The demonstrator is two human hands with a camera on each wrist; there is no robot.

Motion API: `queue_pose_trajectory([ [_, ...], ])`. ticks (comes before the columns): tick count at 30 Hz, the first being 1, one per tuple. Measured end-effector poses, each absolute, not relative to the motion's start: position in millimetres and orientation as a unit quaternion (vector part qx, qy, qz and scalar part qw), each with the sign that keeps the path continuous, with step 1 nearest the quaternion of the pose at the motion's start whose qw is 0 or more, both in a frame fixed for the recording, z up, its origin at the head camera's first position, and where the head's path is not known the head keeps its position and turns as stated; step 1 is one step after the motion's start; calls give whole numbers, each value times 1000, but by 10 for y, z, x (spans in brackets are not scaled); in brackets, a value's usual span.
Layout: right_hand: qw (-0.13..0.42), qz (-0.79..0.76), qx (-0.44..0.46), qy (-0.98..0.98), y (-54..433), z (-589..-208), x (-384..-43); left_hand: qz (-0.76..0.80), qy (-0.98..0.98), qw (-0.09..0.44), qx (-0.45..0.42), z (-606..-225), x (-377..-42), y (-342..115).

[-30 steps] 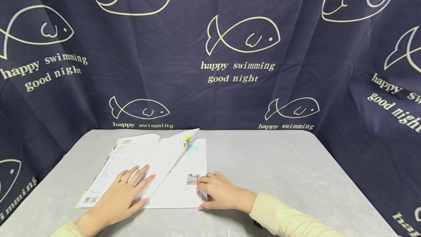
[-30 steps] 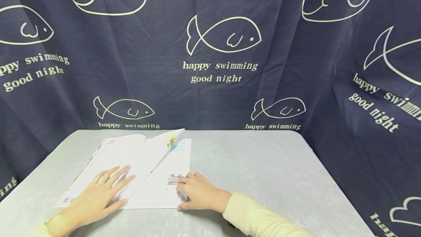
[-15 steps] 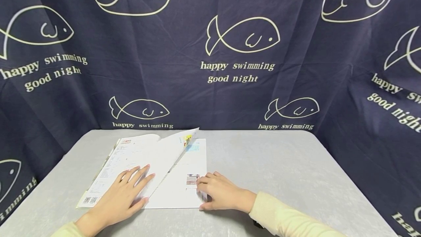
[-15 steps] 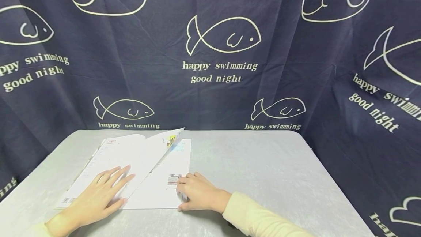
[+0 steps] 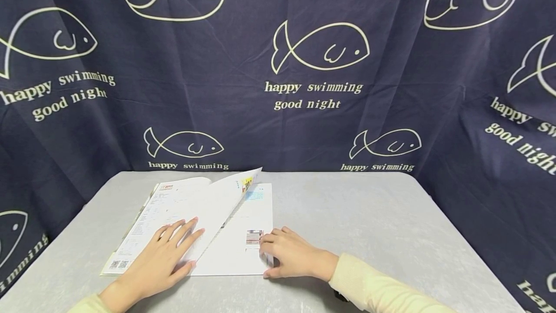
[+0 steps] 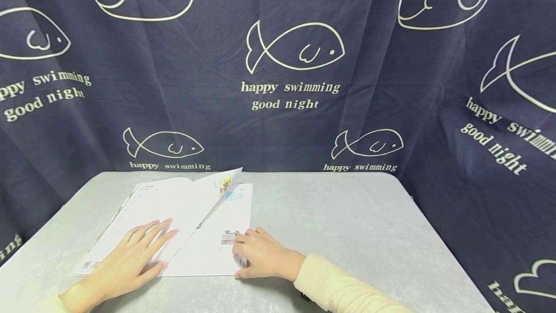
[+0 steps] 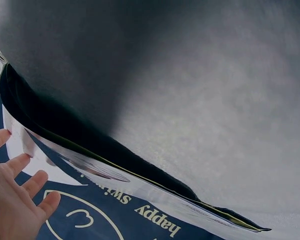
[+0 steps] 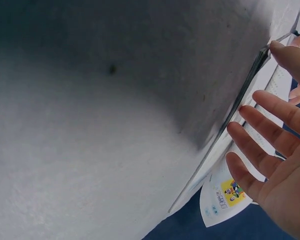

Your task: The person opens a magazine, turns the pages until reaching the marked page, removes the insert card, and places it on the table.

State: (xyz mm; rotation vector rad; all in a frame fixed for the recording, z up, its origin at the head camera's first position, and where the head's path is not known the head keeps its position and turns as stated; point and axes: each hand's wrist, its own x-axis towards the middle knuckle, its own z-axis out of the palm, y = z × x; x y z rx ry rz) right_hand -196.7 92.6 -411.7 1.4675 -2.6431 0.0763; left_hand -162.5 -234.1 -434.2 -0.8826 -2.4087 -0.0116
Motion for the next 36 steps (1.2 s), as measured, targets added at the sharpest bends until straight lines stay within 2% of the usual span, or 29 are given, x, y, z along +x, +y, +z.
queue_pose_trajectory([
  [13, 73, 31, 512, -855, 946, -4089, -2004, -17, -891, 298, -343, -4355, -1652, -2354],
  [36, 59, 50, 487, -870, 963, -4132, -2078, -22, -884, 296, -361, -4365, -1657, -2387],
])
